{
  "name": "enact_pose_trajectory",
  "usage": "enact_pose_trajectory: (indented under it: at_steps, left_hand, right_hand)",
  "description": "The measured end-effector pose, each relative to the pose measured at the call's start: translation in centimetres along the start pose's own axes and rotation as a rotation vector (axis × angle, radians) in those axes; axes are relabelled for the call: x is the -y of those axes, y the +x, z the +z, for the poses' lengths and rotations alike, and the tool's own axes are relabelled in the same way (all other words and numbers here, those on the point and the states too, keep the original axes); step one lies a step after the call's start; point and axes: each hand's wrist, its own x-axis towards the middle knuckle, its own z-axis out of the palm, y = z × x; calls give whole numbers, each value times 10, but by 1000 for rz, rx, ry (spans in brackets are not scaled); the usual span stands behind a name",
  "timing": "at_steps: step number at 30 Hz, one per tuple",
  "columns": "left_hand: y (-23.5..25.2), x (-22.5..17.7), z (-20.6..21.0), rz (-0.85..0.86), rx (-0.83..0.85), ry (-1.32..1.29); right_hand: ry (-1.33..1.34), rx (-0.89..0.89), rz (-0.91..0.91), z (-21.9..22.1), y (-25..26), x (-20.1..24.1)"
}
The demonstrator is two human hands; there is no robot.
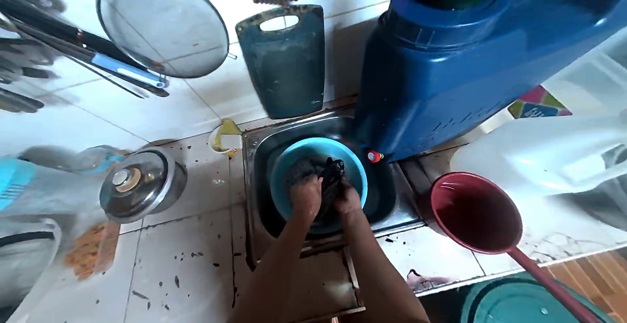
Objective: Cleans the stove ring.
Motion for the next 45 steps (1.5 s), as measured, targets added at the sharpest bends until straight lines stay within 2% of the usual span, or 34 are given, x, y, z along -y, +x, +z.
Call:
enact_pose_trajectory:
  at_steps: [3, 6, 10, 15, 17, 19, 21, 23, 25, 27, 29, 31, 33, 35, 38, 40, 42, 44, 45]
  left_hand:
    - [0, 4, 14, 74, -139, -62]
    - [-2, 10, 21, 43, -177, -83]
    - [-1, 20, 17, 8, -231, -171]
    - [10, 11, -8, -76, -90, -180]
    - [16, 12, -16, -78, -96, -157]
    - [18, 15, -20, -51, -142, -146]
    - [18, 19, -22, -31, -188, -160]
    - [14, 20, -20, -35, -194, -185]
    - [8, 19, -13, -35, -231, -208]
    - [2, 21, -5, -1, -309, -214]
    - [-5, 27, 8, 102, -441, -184]
    - [-10, 30, 15, 134, -503, -196]
    - [-11, 31, 12, 57, -495, -238]
    - [-4, 33, 6, 26, -559, -251]
    - [1, 32, -1, 12, -615, -279]
    - [-4, 35, 3, 66, -657, -308]
    - [-12, 37, 11, 138, -686, -322]
    - [-23, 38, 9, 71, -524, -402]
    - [-26, 42, 6, 16, -441, -464]
  right_hand:
    - [149, 145, -3, -4, -2, 10]
    - [67, 124, -8, 12, -24, 0]
    - [-272, 85, -14, 24, -36, -16]
    - [-778, 387, -184, -11, -25, -34]
    - [-936, 433, -189, -22, -19, -32]
    - [-844, 370, -171, -23, -19, -23]
    - [-490, 339, -129, -11, -25, -14]
    - [-157, 411, -85, 8, -30, -9]
    - [-11, 394, -42, 31, -33, -3]
    - [4, 212, 24, 54, -30, 8]
    - [84, 29, 72, 65, -16, 15]
    - [148, -82, 5, 70, -8, 10]
    - [38, -44, -143, 69, -12, -7]
    - [-180, 83, -272, 65, -31, -25]
    - [-366, 233, -356, 63, -47, -33]
    - [-304, 215, -310, 72, -43, -18]
    - [-87, 125, -233, 84, -26, 2]
    - [83, 64, -200, 89, -15, 10]
    - [81, 63, -231, 87, -16, 6]
